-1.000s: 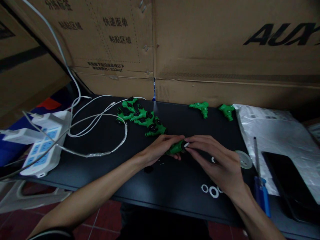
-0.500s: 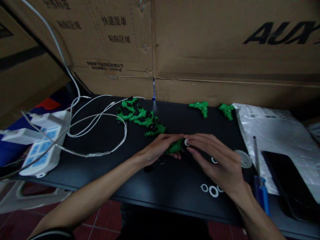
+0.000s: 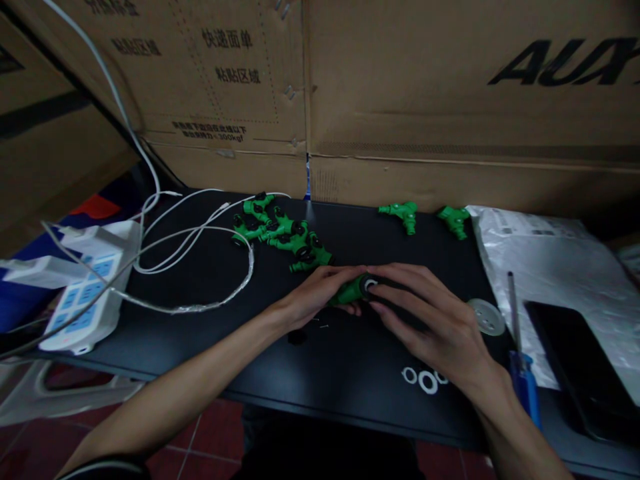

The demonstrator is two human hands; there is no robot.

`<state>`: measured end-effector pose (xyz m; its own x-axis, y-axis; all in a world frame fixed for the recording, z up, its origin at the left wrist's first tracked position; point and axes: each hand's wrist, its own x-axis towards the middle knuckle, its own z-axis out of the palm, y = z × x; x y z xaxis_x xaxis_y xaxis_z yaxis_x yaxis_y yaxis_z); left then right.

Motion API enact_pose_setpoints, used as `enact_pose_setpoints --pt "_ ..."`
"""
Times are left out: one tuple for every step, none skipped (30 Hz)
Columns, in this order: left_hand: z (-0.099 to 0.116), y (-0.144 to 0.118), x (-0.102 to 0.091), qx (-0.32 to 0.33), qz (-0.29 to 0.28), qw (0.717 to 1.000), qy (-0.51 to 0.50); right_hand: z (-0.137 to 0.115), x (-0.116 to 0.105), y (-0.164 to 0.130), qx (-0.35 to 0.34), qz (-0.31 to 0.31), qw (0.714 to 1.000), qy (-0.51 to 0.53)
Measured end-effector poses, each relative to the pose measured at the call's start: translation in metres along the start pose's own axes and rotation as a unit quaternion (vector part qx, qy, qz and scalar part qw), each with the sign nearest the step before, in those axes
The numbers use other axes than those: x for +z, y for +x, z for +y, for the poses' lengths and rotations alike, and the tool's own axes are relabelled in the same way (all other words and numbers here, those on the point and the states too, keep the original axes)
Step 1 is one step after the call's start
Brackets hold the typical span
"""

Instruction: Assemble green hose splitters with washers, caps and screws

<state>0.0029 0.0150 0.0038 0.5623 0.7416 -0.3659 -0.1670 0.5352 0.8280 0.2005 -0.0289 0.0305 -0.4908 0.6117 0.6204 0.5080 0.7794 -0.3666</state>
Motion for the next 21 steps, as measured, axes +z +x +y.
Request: enact_pose_setpoints --pt "0.0009 -0.0002 0.0005 0.001 0.002 1.0 -0.001 -0.0003 0.0004 0.0001 0.003 -0.001 1.0 -0.002" --pt "0.0017 -0.0004 0.0011 0.001 0.003 1.0 -0.001 -0.0004 0.0007 0.0001 0.005 0.001 1.0 -0.003" --pt "0.0023 -0.0006 0.0017 -0.001 0.004 1.0 -0.001 -0.0004 0.0009 0.0001 0.004 0.003 1.0 -0.004" --pt "0.0027 -0.0008 0.0022 -0.002 0.005 1.0 -0.001 -0.0002 0.0011 0.0 0.002 0.004 1.0 -0.003" --pt "0.0028 -0.0009 0.0025 -0.002 0.006 1.0 -0.002 0.0 0.0011 -0.0002 -0.001 0.005 1.0 -0.001" --pt "0.0027 -0.0011 0.0027 -0.003 0.005 1.0 -0.003 0.0002 0.001 -0.0005 -0.005 0.008 1.0 0.002" --pt "0.0024 -0.0012 0.0028 -0.003 0.005 1.0 -0.005 0.0003 0.0007 -0.0008 -0.008 0.013 1.0 0.005" --pt "0.002 -0.0012 0.0027 -0.004 0.004 1.0 -0.006 0.0003 0.0003 -0.0012 -0.01 0.016 1.0 0.008" --pt "0.0016 -0.0012 0.0025 -0.003 0.004 1.0 -0.007 0.0003 -0.0002 -0.0017 -0.011 0.018 1.0 0.008" --pt "0.0012 -0.0011 0.0022 -0.003 0.004 1.0 -0.008 0.0001 -0.0006 -0.0022 -0.013 0.02 1.0 0.006" --pt "0.0008 -0.001 0.0018 -0.004 0.004 1.0 -0.008 0.0 -0.001 -0.0027 -0.014 0.02 1.0 0.001" --pt "0.0006 -0.0008 0.0015 -0.003 0.004 1.0 -0.007 -0.0001 -0.0014 -0.0031 -0.016 0.018 1.0 -0.006" --pt "0.0004 -0.0005 0.0012 -0.004 0.005 1.0 -0.006 -0.0002 -0.0017 -0.0035 -0.018 0.016 1.0 -0.013" --pt "0.0003 -0.0003 0.001 -0.004 0.006 1.0 -0.006 -0.0002 -0.002 -0.0038 -0.02 0.014 1.0 -0.019" --pt "0.0003 -0.0001 0.0009 -0.005 0.006 1.0 -0.006 -0.0001 -0.0023 -0.004 -0.022 0.014 0.999 -0.023" --pt "0.0004 0.0 0.001 -0.006 0.006 1.0 -0.006 -0.0001 -0.0027 -0.0041 -0.024 0.014 0.999 -0.025" --pt "0.0006 -0.0001 0.0012 -0.008 0.006 1.0 -0.006 0.0 -0.0031 -0.0041 -0.026 0.014 0.999 -0.025" --pt "0.0008 -0.0002 0.0015 -0.009 0.006 1.0 -0.005 0.0001 -0.0036 -0.004 -0.028 0.013 0.999 -0.025" --pt "0.001 -0.0005 0.0018 -0.01 0.005 1.0 -0.005 0.0001 -0.0041 -0.0038 -0.03 0.013 0.999 -0.025" --pt "0.0012 -0.0007 0.0021 -0.011 0.005 1.0 -0.005 0.0002 -0.0045 -0.0036 -0.03 0.013 0.999 -0.027" --pt "0.0014 -0.001 0.0023 -0.011 0.005 1.0 -0.006 0.0002 -0.0048 -0.0035 -0.03 0.011 0.999 -0.028"
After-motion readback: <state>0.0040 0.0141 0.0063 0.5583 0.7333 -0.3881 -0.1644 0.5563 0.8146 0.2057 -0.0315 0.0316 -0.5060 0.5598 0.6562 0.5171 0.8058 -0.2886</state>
